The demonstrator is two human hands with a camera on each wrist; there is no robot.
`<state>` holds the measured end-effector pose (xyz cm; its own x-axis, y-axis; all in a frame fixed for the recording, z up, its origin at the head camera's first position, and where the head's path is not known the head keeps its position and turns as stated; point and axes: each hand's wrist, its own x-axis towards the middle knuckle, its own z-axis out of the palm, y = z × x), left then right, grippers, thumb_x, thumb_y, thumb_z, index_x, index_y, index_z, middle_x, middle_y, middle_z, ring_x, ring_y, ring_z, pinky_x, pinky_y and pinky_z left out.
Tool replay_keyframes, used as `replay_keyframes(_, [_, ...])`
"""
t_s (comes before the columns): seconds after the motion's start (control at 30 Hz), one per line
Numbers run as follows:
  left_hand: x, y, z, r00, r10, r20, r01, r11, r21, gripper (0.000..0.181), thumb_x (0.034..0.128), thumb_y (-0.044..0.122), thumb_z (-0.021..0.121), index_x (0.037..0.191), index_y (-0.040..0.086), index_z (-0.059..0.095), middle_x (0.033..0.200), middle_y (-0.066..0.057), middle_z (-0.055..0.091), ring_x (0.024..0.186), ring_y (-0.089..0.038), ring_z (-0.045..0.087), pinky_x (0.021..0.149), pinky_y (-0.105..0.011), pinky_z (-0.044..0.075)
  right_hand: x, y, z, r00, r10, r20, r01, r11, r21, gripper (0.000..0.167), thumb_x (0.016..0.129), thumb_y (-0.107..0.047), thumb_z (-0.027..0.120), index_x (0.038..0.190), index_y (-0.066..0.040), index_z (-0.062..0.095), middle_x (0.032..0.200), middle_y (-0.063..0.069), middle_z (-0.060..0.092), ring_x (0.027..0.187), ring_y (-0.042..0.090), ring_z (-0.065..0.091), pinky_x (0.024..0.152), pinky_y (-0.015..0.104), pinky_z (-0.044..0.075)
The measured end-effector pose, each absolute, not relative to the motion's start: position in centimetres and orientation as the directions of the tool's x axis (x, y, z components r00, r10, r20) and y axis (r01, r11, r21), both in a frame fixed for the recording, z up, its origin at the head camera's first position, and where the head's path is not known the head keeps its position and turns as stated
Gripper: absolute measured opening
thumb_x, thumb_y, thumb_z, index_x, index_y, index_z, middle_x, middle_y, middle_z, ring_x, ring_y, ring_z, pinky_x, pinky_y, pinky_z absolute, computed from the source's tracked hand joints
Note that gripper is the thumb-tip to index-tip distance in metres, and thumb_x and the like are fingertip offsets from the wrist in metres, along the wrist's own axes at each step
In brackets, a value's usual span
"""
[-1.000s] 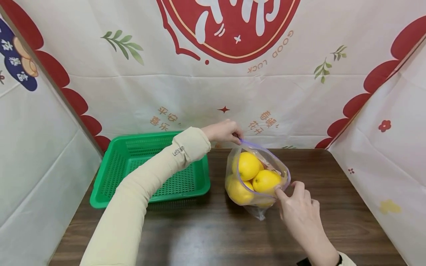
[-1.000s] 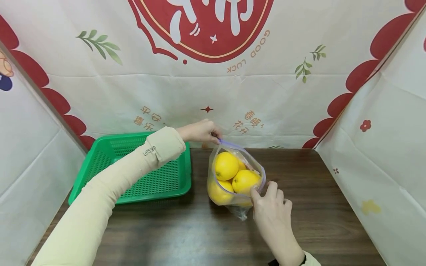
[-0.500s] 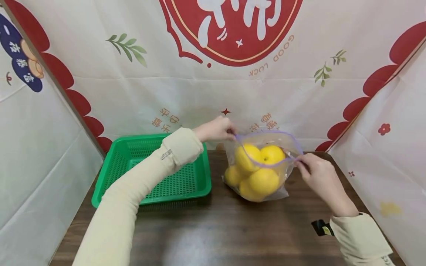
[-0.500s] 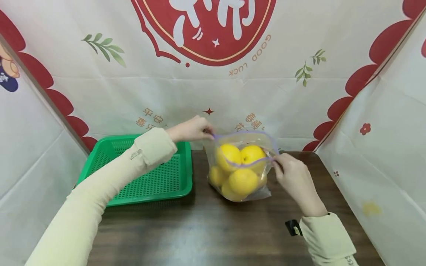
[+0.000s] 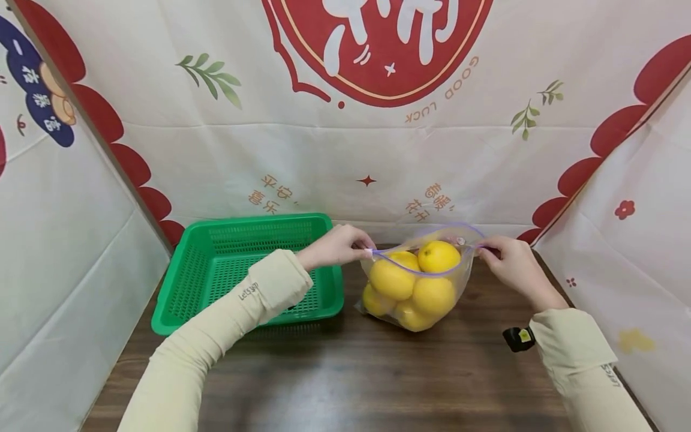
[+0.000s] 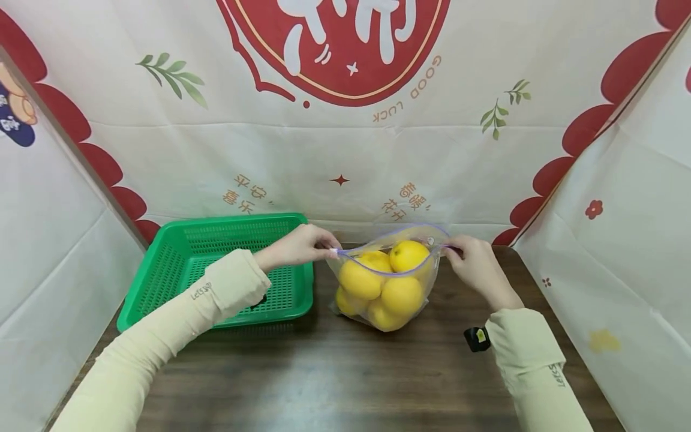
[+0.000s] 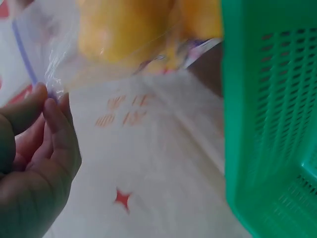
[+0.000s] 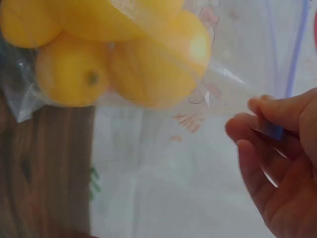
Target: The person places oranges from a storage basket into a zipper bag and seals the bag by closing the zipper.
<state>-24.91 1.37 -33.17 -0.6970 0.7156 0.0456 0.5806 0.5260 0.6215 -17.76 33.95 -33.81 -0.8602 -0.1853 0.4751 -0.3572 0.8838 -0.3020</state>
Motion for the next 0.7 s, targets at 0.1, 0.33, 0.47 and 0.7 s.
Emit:
replay_keyframes(0.1, [-24.5, 1.9, -34.1, -0.711, 0.701, 0.056, 0.579, 0.538, 0.612, 0.019, 0.0876, 0.018, 0.060, 0.099, 0.006, 0.068, 0.094, -0.004, 0.068, 0.074, -0.010, 0.058, 0.064, -0.017, 0.046, -18.2, 34.4, -34.4, -0.890, -0.144, 0.432, -0.307, 0.891, -0.334, 0.009, 0.080, -0.001, 0.064, 0.087, 0.002, 0.068, 0.078, 0.015, 0.066, 0.061, 0.007, 0.049, 0.055, 0.026, 0.044])
replay_keyframes(0.33, [-24.4, 2.1, -34.4, -0.725, 0.684, 0.084, 0.609, 0.578, 0.543, 0.017, 0.0874, 0.015, 0.060, 0.097, 0.004, 0.069, 0.092, -0.005, 0.068, 0.070, -0.010, 0.058, 0.065, -0.019, 0.047, -18.4, 35.1, -34.7, -0.896, -0.102, 0.432, -0.282, 0.882, -0.377, 0.011, 0.080, -0.002, 0.065, 0.089, 0.002, 0.068, 0.081, 0.018, 0.067, 0.063, -0.004, 0.047, 0.054, 0.014, 0.040])
replay_keyframes(0.47, [-24.4, 2.1, -34.0, -0.742, 0.665, 0.081, 0.602, 0.608, 0.517, 0.017, 0.0868, 0.014, 0.060, 0.096, 0.004, 0.070, 0.090, -0.006, 0.069, 0.069, -0.011, 0.058, 0.064, -0.019, 0.047, -18.4, 35.4, -34.6, -0.908, -0.110, 0.405, -0.275, 0.884, -0.377, 0.011, 0.080, -0.004, 0.066, 0.090, -0.001, 0.069, 0.082, 0.017, 0.066, 0.061, 0.004, 0.045, 0.053, 0.019, 0.039])
replay_keyframes(0.7, [-24.1, 2.0, -33.7, -0.782, 0.612, 0.117, 0.567, 0.621, 0.542, 0.018, 0.0835, 0.021, 0.064, 0.086, 0.005, 0.072, 0.079, -0.003, 0.069, 0.057, -0.010, 0.051, 0.051, -0.017, 0.040, -17.8, 33.2, -32.9, -0.864, -0.149, 0.480, -0.344, 0.872, -0.348, 0.021, 0.076, 0.006, 0.058, 0.096, 0.004, 0.066, 0.095, 0.023, 0.058, 0.079, 0.030, 0.050, 0.065, 0.042, 0.040])
